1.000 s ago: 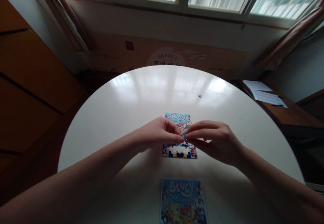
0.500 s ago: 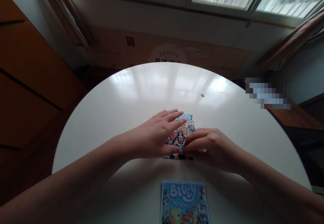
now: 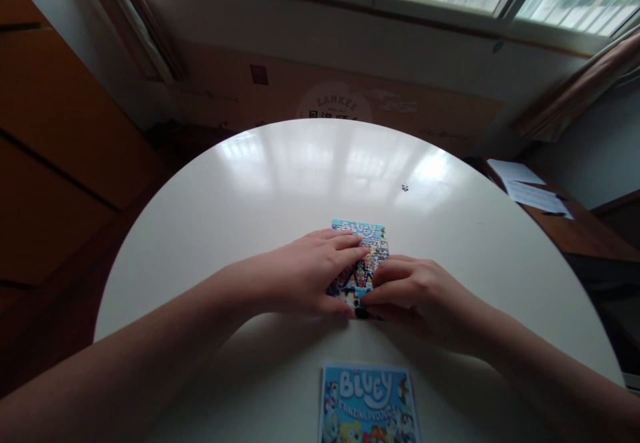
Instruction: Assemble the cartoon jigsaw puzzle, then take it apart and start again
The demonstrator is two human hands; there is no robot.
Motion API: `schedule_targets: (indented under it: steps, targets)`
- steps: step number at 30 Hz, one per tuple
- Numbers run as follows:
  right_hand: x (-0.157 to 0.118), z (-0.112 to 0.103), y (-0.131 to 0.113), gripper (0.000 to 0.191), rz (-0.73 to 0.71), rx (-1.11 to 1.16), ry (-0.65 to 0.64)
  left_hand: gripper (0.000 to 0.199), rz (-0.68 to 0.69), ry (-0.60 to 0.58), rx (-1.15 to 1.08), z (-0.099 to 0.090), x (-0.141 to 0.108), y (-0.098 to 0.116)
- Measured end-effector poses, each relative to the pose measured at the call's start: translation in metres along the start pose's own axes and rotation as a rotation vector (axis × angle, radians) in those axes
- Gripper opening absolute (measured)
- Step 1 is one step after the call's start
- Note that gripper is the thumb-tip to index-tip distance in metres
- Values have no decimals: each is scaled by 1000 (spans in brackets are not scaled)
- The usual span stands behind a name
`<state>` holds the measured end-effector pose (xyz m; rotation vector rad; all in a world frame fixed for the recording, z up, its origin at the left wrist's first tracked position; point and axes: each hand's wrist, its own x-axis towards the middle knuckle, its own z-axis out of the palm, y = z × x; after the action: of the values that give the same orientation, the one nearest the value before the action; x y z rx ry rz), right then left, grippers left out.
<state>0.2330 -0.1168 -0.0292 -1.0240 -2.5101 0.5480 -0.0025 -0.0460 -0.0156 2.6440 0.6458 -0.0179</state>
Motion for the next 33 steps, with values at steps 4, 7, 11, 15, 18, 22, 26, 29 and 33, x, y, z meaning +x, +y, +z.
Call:
schedule_targets:
  steps: [4,7,11,15,18,22,26,29,33]
  targets:
    - [-2,-4,-9,15,92,-75,-64,83,2,25,-35,0,1,0]
    - [-4,-6,-15,17,135,-140,-104,81,6,23,-45,-1,1,0]
    - [-5,-14,-11,23,106,-41,-108,81,18,15,-29,-1,1,-1]
    - [-10,-31,7,25,146,14,228,77,18,5,-1,-4,1,1]
    - [-14,-43,24,23,255,-72,400,68,-7,12,9,-8,1,3]
    - [-20,-54,45,24,423,-182,434,62,-83,86,53,-6,5,3]
    - [-24,-61,56,23,459,-161,156,73,-88,137,105,7,13,-1]
    - [-26,-63,55,23,403,-92,-15,79,-97,152,139,17,17,-3]
    - [-24,-60,46,28,366,-48,-100,82,-127,116,147,21,20,-2]
